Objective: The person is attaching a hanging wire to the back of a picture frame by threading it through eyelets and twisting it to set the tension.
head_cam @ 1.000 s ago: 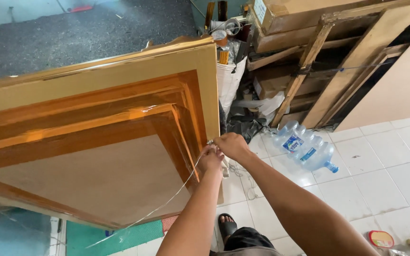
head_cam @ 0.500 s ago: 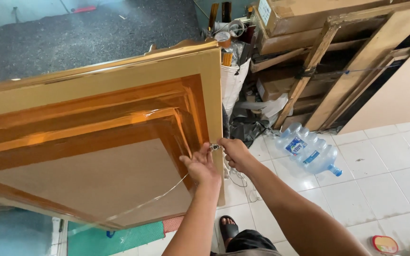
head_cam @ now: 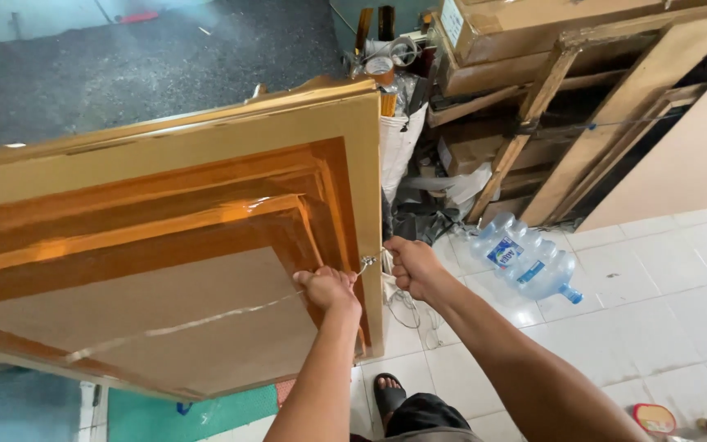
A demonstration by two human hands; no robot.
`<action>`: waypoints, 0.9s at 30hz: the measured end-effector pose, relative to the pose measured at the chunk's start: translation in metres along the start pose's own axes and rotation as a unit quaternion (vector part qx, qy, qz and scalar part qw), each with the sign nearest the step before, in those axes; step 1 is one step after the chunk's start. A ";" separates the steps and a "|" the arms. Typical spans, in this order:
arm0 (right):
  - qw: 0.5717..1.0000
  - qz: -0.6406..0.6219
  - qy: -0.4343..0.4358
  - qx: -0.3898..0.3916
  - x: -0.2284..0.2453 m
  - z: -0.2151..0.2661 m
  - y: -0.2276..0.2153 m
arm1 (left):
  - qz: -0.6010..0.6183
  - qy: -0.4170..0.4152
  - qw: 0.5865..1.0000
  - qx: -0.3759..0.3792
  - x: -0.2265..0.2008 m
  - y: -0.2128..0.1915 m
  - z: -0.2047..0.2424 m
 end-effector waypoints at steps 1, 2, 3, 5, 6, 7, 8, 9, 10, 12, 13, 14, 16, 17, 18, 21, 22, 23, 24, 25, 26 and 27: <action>1.000 -0.007 0.003 -0.007 -0.003 0.002 -0.007 | -0.015 -0.003 1.000 -0.011 0.002 -0.003 0.006; 1.000 -0.016 0.004 -0.006 0.000 0.002 -0.004 | -0.027 0.001 0.999 -0.020 -0.006 0.000 0.011; 1.000 -0.017 0.001 -0.002 0.005 0.001 0.000 | -0.025 0.005 0.999 -0.018 -0.020 0.012 0.027; 1.000 -0.020 -0.007 -0.001 0.001 0.004 -0.003 | -0.366 0.088 0.925 0.045 -0.035 0.029 0.065; 1.000 -0.022 -0.013 0.000 -0.002 -0.002 -0.006 | -0.364 0.091 0.926 0.050 -0.045 0.035 0.081; 1.000 -0.004 -0.029 -0.009 -0.005 -0.008 -0.010 | -0.585 0.153 0.790 0.103 -0.048 0.048 0.100; 0.999 0.015 -0.038 -0.019 -0.013 -0.009 -0.016 | -0.767 0.199 0.593 0.142 -0.048 0.050 0.120; 0.999 0.014 -0.036 -0.019 -0.019 -0.006 -0.018 | -0.768 0.198 0.592 0.140 -0.057 0.048 0.137; 0.999 0.018 -0.042 -0.029 -0.020 -0.005 -0.020 | -0.891 0.233 0.352 0.170 -0.056 0.047 0.156; 0.998 0.020 -0.046 -0.043 -0.029 -0.001 -0.023 | -0.947 0.248 0.081 0.188 -0.045 0.043 0.142; 0.997 0.034 -0.048 -0.045 -0.037 0.002 -0.023 | -0.954 0.218 0.122 0.162 -0.036 0.041 0.108; 0.996 0.050 -0.054 -0.044 -0.043 0.004 -0.021 | -0.958 0.191 0.166 0.133 -0.027 0.041 0.073; 0.996 0.061 -0.041 -0.047 -0.061 0.012 -0.017 | -0.962 0.172 0.169 0.129 -0.020 0.048 0.061; 0.996 0.073 -0.028 -0.050 -0.071 0.016 -0.015 | -0.965 0.152 0.172 0.125 -0.017 0.052 0.055; 0.996 0.073 -0.025 -0.050 -0.074 0.022 -0.010 | -0.966 0.150 0.170 0.125 -0.021 0.050 0.070; 0.996 0.083 0.008 -0.035 -0.082 0.026 0.002 | -0.940 0.094 0.319 0.070 -0.034 0.044 0.109; 0.995 0.096 0.004 -0.030 -0.084 0.025 0.002 | -0.977 0.136 -0.054 0.153 -0.024 0.044 0.126; 0.994 0.109 -0.001 -0.025 -0.088 0.027 0.004 | -0.868 0.158 -0.418 0.214 -0.017 0.038 0.143; 0.992 0.122 -0.008 -0.020 -0.091 0.021 0.005 | -0.868 0.158 -0.418 0.214 -0.017 0.024 0.156; 0.991 0.135 -0.015 -0.015 -0.094 0.015 0.005 | -0.917 0.275 -0.225 0.182 -0.015 0.035 0.172; 0.989 0.146 -0.025 -0.007 -0.092 0.007 0.009 | -0.915 0.380 -0.018 0.138 -0.026 0.050 0.193; 0.987 0.158 -0.035 0.001 -0.090 -0.002 0.012 | -0.914 0.382 -0.018 0.135 -0.022 0.058 0.184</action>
Point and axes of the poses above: each hand's wrist, its own z-axis away from the middle knuckle, its own y-axis out of the palm, x = y × z, the point moved 9 cm from there along -z, towards the middle knuckle, and after that the axes turned 12 degrees about -x, right-handed, at the moved point
